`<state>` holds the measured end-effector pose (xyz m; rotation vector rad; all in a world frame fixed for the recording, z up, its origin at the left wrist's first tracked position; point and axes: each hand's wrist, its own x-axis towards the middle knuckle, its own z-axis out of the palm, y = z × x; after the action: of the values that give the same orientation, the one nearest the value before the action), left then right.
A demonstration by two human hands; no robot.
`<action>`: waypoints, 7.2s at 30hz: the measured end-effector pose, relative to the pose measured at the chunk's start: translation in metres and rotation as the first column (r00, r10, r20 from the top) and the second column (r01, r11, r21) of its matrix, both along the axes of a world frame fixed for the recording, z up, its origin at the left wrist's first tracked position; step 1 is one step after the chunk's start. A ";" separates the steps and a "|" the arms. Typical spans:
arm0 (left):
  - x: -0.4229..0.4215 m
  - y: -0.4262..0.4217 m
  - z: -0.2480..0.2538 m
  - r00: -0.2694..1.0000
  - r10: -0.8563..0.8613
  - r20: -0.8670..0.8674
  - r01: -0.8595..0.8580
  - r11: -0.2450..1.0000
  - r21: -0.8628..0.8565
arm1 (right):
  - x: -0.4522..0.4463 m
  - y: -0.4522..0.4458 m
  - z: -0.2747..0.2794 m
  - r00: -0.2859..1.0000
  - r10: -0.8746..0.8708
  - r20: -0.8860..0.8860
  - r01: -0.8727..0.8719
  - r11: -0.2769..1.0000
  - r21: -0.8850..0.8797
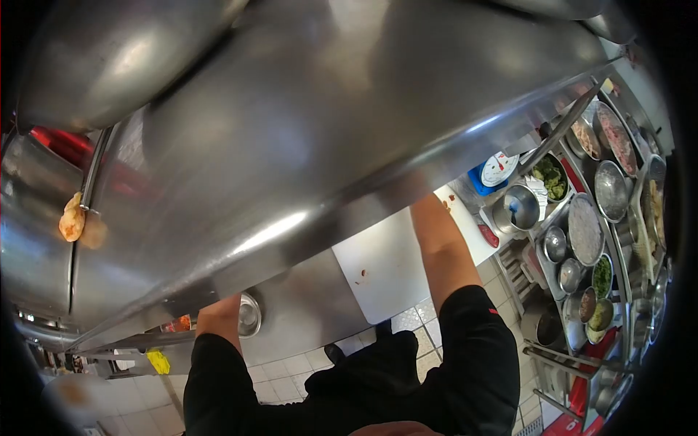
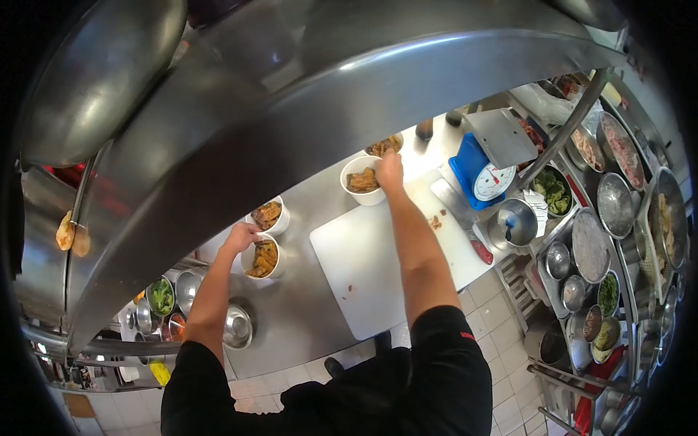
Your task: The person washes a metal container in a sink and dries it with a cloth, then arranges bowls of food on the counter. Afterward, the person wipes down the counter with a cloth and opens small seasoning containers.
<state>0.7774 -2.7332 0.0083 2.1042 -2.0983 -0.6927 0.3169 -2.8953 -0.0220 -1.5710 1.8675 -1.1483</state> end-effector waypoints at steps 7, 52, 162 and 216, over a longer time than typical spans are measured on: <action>-0.001 0.002 -0.005 0.990 0.131 -0.046 -0.129 0.991 0.032 | 0.017 -0.022 -0.027 1.000 0.001 0.016 -0.002 0.999 0.036; -0.076 0.288 0.101 0.790 0.388 -0.475 -0.481 0.872 -0.088 | -0.001 0.315 0.137 0.681 0.646 -0.344 -0.712 0.694 -0.105; 1.825 1.259 0.075 0.134 0.927 -0.349 -0.960 0.034 -0.279 | 2.127 1.073 0.098 -0.012 0.980 -0.196 -1.000 -0.009 0.017; 2.557 1.623 -0.029 -0.261 0.941 -0.214 -0.904 -0.316 -0.287 | 3.026 1.402 0.030 -0.403 0.831 0.384 -0.902 -0.431 -0.014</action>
<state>3.3344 -1.1098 -0.0206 2.5346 0.2766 0.1600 3.3426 -1.4938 0.0081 -1.7793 -0.1750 0.0297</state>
